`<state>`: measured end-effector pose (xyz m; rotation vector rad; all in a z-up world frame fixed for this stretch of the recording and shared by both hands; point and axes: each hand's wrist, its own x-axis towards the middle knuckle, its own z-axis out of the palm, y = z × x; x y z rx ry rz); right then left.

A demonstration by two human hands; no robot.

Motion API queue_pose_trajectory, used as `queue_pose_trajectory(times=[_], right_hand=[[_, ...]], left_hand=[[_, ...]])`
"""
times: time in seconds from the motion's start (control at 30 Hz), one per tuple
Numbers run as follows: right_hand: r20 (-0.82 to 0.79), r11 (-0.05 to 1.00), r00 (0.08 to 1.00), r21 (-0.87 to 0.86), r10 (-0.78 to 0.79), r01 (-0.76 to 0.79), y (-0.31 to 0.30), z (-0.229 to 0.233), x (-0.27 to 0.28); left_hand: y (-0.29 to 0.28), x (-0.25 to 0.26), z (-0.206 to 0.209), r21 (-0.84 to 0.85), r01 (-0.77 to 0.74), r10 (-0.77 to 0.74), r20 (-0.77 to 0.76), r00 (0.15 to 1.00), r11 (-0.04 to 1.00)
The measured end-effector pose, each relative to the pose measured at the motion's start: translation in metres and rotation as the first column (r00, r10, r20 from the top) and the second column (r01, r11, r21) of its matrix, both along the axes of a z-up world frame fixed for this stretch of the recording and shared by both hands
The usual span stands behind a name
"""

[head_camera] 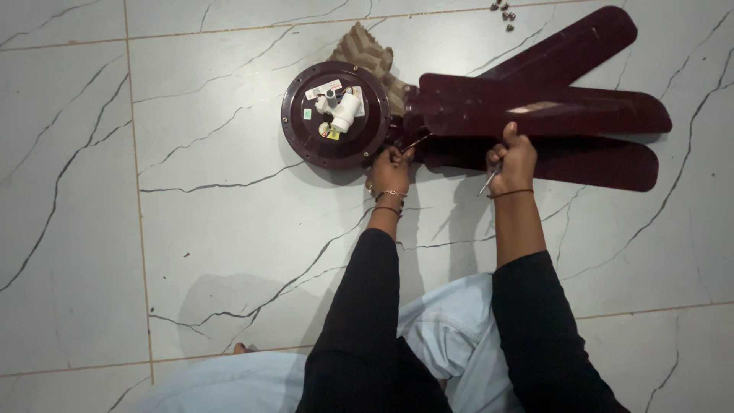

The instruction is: The person attaches three maroon fan blades to a ceiling fan motor housing using a screwdriver. They sequentially align each blade, insert screws, and tighten them to secure the blades to the central hub.

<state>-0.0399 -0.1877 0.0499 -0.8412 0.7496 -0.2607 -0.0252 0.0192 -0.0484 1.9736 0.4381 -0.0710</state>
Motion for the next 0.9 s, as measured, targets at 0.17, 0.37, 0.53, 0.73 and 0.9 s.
queue_pose_trajectory(times=[0.17, 0.37, 0.53, 0.73, 0.9], right_hand=[[-0.03, 0.993, 0.999, -0.112, 0.043, -0.047, 0.02, 0.012, 0.011], [-0.018, 0.939, 0.994, -0.326, 0.106, -0.106, 0.036, 0.005, 0.02], [-0.071, 0.933, 0.992, -0.337, 0.106, -0.124, 0.035, -0.012, 0.023], [-0.061, 0.982, 0.996, -0.17, 0.068, -0.078, 0.037, -0.05, 0.025], [-0.143, 0.968, 0.983, -0.202, 0.12, -0.147, 0.028, -0.066, 0.029]], left_hand=[[0.002, -0.002, 0.011, 0.078, 0.005, -0.001, -0.059, 0.998, 0.997], [0.001, 0.0, -0.001, -0.059, -0.007, 0.006, -0.015, 1.0, 0.998], [0.001, -0.001, -0.009, -0.047, -0.011, 0.01, -0.01, 1.0, 0.999], [0.004, -0.001, -0.01, -0.074, -0.012, 0.013, 0.012, 1.0, 0.997], [0.006, -0.008, 0.009, 0.017, 0.0, -0.001, 0.026, 1.0, 1.0]])
